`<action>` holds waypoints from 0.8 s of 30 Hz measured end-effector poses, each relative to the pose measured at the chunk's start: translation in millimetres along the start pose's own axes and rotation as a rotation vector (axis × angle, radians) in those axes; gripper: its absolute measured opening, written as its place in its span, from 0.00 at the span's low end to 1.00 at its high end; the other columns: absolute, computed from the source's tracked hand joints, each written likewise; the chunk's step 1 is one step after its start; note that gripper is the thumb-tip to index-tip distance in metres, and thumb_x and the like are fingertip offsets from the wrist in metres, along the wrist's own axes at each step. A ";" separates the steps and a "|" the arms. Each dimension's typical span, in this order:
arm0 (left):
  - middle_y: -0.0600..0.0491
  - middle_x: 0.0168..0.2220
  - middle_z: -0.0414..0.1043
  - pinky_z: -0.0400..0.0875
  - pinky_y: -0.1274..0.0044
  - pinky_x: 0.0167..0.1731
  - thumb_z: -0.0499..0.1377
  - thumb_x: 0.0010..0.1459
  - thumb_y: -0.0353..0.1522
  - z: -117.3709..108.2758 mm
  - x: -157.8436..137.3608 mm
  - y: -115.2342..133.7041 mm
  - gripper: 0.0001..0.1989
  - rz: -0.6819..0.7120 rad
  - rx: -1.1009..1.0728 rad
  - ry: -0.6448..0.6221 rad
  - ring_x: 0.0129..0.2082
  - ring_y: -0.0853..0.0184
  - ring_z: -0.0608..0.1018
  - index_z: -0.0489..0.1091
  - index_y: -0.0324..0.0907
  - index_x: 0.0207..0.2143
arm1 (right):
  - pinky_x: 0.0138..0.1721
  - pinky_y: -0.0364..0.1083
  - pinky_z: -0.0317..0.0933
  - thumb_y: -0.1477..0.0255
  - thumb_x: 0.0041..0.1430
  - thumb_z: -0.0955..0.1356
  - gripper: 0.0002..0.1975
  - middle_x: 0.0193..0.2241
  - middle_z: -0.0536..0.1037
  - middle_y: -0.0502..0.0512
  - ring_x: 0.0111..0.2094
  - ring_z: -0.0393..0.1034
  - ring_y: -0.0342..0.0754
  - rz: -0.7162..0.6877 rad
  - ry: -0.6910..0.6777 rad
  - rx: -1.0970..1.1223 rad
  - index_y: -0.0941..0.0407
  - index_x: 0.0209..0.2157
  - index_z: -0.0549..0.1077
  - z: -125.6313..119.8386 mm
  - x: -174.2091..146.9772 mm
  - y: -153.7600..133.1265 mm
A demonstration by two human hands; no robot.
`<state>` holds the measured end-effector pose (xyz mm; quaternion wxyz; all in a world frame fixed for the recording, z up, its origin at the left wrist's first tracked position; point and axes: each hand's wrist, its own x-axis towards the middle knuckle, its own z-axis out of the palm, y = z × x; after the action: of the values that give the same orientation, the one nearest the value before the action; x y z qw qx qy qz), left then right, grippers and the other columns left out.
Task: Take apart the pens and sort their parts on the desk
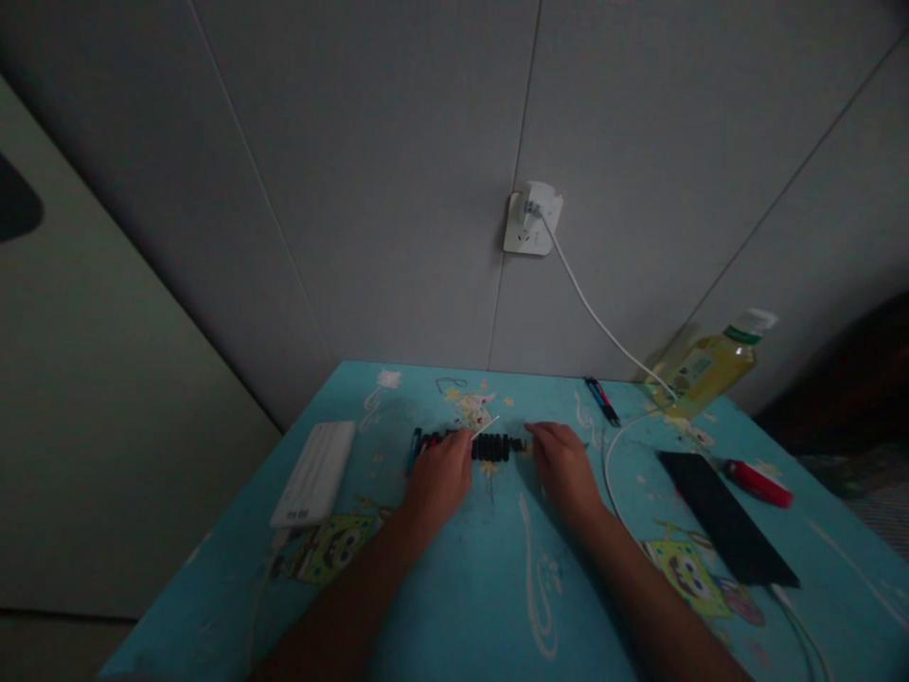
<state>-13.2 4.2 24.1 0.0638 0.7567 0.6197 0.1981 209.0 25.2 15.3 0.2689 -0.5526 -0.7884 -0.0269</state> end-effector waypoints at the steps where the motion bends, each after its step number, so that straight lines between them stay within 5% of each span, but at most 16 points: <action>1: 0.50 0.43 0.76 0.66 0.74 0.45 0.44 0.70 0.33 0.3 -0.4 0.6 0.14 0.020 -0.004 -0.016 0.43 0.62 0.77 0.67 0.46 0.49 | 0.51 0.52 0.60 0.77 0.65 0.60 0.18 0.48 0.75 0.60 0.48 0.67 0.53 -0.013 0.051 0.029 0.55 0.54 0.72 -2.6 -0.6 -2.4; 4: 0.51 0.45 0.75 0.67 0.74 0.46 0.45 0.69 0.32 0.2 -2.3 3.4 0.15 0.105 -0.014 -0.094 0.45 0.63 0.77 0.67 0.48 0.52 | 0.52 0.54 0.60 0.73 0.67 0.61 0.17 0.51 0.73 0.60 0.50 0.66 0.54 -0.077 0.110 0.046 0.53 0.55 0.71 -9.9 -3.1 -11.2; 11: 0.52 0.50 0.73 0.69 0.75 0.48 0.47 0.69 0.32 1.6 -5.5 6.4 0.20 0.229 -0.026 -0.109 0.46 0.65 0.77 0.61 0.54 0.60 | 0.50 0.53 0.57 0.68 0.67 0.64 0.11 0.49 0.75 0.57 0.50 0.64 0.54 -0.166 -0.022 -0.077 0.51 0.46 0.76 -22.6 -3.0 -13.0; 19: 0.53 0.51 0.74 0.67 0.76 0.50 0.46 0.70 0.32 4.8 -0.6 -1.4 0.16 0.062 -0.101 0.038 0.47 0.66 0.76 0.66 0.49 0.56 | 0.46 0.52 0.55 0.69 0.68 0.61 0.14 0.39 0.78 0.61 0.43 0.67 0.56 0.129 0.072 -0.286 0.56 0.39 0.77 -53.2 -2.1 15.3; 24: 0.53 0.49 0.74 0.67 0.75 0.50 0.46 0.69 0.33 6.1 -2.3 -0.6 0.15 0.086 -0.092 0.022 0.47 0.66 0.76 0.67 0.49 0.54 | 0.36 0.48 0.56 0.70 0.66 0.61 0.14 0.30 0.78 0.59 0.34 0.71 0.52 0.207 -0.112 -0.352 0.55 0.32 0.76 -45.8 -12.7 7.4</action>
<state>-11.8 3.0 17.9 0.0831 0.7768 0.5774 0.2371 236.7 1.6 46.8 0.1252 -0.6696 -0.7245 -0.1056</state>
